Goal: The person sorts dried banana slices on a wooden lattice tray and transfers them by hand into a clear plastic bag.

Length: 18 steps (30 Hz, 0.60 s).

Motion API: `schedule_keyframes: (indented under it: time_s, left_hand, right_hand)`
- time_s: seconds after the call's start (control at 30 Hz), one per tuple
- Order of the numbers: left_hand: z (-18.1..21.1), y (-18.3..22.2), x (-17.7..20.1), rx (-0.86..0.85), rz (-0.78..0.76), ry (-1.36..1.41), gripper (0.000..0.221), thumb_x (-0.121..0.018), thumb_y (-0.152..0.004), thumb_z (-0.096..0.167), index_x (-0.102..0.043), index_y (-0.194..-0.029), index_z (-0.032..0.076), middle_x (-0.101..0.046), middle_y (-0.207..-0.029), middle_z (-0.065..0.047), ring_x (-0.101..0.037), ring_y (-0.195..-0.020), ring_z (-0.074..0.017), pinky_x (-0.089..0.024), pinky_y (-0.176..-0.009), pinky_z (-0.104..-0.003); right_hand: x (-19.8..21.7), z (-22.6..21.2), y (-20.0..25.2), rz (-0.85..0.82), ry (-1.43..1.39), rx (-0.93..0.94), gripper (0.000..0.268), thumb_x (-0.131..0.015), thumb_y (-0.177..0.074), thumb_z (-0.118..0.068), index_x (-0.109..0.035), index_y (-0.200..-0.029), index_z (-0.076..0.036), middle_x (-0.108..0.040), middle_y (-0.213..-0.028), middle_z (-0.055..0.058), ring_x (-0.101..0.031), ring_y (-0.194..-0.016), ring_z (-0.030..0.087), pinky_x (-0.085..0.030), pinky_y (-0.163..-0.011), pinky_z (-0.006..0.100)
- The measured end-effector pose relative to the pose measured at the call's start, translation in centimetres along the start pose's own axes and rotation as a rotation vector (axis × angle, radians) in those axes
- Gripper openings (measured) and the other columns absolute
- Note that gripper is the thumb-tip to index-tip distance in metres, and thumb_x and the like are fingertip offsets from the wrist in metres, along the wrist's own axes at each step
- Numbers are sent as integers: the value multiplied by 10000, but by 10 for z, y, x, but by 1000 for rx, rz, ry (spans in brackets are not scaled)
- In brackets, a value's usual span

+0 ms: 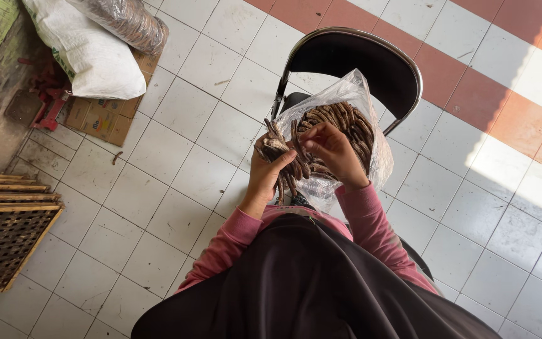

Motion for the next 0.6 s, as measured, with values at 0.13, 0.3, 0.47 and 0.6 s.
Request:
schedule_keyframes:
  time_s: [0.13,0.3,0.47,0.6]
  left_hand:
    - [0,-8,-6,-7,-70,37,584,-844,-846,56,-506,-1321,21,-703,-1131,-98,-696,-1028,-162,-610,-885,-296]
    - [11,-29,-30,76,-279,44,642,-859,-775,86,-504,-1310,71,-698,-1116,-74,-713,-1058,-162,-658,-835,-333]
    - [26,-45,-43,52,-269,90,562,-875,-797,81,-560,-1259,18,-717,-1090,-128,-729,-939,-220,-656,-795,-371]
    - [34,-48,-31,35,-197,161,548,-867,-806,89,-604,-1281,8,-727,-1142,-139,-736,-985,-208,-641,-861,-346]
  right_hand:
    - [-8,0,0,-73,-55,-8,303,-695,-948,35,-585,-1219,-43,-673,-1197,72,-663,-1128,146,-564,-1018,317]
    - [1,1,-2,-175,-461,-25,420,-741,-899,49,-580,-1276,-42,-648,-1233,74,-645,-1155,175,-551,-1032,326]
    - [43,37,1,129,63,-80,364,-644,-959,44,-580,-1311,-23,-690,-1228,92,-682,-1136,180,-569,-1004,311]
    - [66,93,-2,352,711,-278,324,-651,-958,-6,-624,-1278,-54,-708,-1190,115,-712,-1029,192,-599,-904,313]
Point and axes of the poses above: each hand's wrist, its own y-axis away from the middle knuckle, its own x-axis out of the back of the hand, z = x × y, the point moved 3 cm from there along -y, towards the middle knuckle
